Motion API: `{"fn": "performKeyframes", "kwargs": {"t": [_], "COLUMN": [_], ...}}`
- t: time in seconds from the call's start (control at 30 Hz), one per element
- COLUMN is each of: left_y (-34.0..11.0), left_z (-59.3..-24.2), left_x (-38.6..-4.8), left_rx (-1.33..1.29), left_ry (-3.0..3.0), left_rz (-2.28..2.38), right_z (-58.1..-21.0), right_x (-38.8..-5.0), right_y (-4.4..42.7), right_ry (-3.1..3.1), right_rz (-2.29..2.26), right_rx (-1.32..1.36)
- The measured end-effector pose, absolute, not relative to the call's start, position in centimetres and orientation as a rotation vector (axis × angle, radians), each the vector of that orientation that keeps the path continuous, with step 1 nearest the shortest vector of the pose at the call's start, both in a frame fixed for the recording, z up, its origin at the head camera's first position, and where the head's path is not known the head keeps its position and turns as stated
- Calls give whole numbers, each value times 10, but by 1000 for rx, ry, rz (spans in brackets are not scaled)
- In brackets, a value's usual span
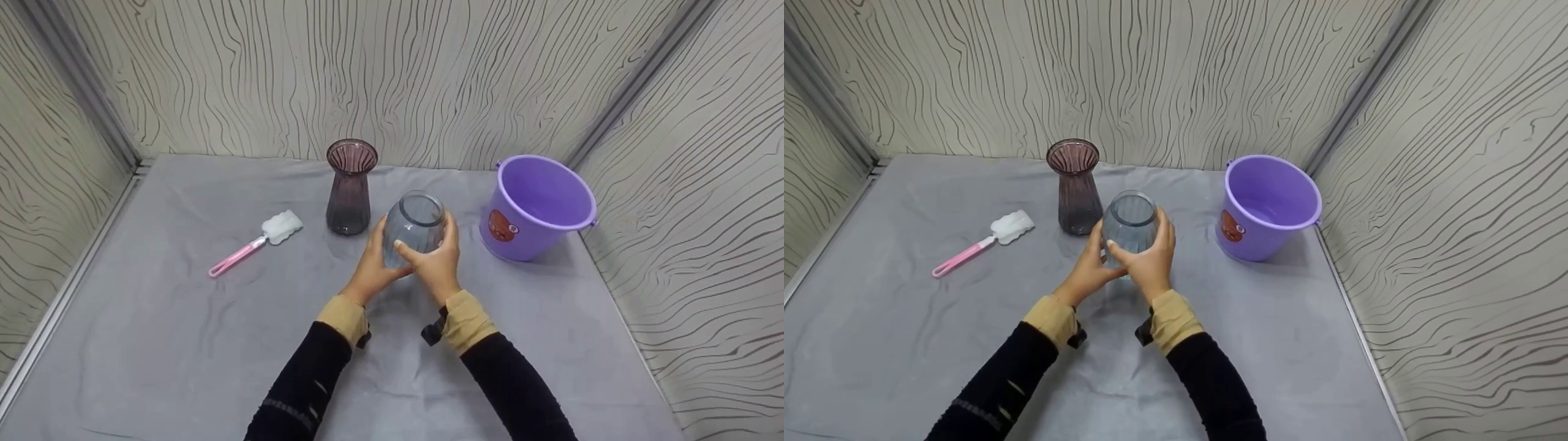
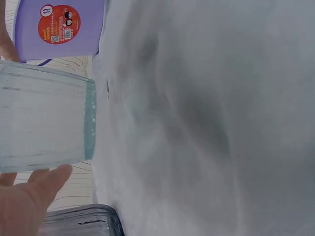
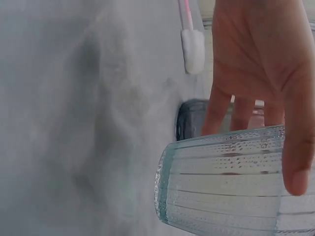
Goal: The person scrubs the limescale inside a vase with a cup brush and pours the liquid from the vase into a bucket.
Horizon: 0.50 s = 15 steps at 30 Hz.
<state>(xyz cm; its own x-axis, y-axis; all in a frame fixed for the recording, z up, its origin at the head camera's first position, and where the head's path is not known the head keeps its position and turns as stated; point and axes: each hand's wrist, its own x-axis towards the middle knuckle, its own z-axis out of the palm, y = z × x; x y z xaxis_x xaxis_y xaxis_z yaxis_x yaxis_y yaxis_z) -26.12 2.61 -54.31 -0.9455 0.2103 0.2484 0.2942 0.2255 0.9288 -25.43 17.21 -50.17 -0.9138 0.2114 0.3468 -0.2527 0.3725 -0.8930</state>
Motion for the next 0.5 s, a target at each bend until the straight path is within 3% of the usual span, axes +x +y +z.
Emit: {"fn": "performKeyframes", "kwargs": {"t": [0.5], "left_y": [2], "left_z": [-549], "left_x": [-253], "left_rx": [-564], "left_ry": [-2312], "left_rz": [-1926], "right_z": [-519], "right_x": [-235], "right_y": [149], "right_ry": [-2230], "right_rz": [1631], "right_rx": [106]}}
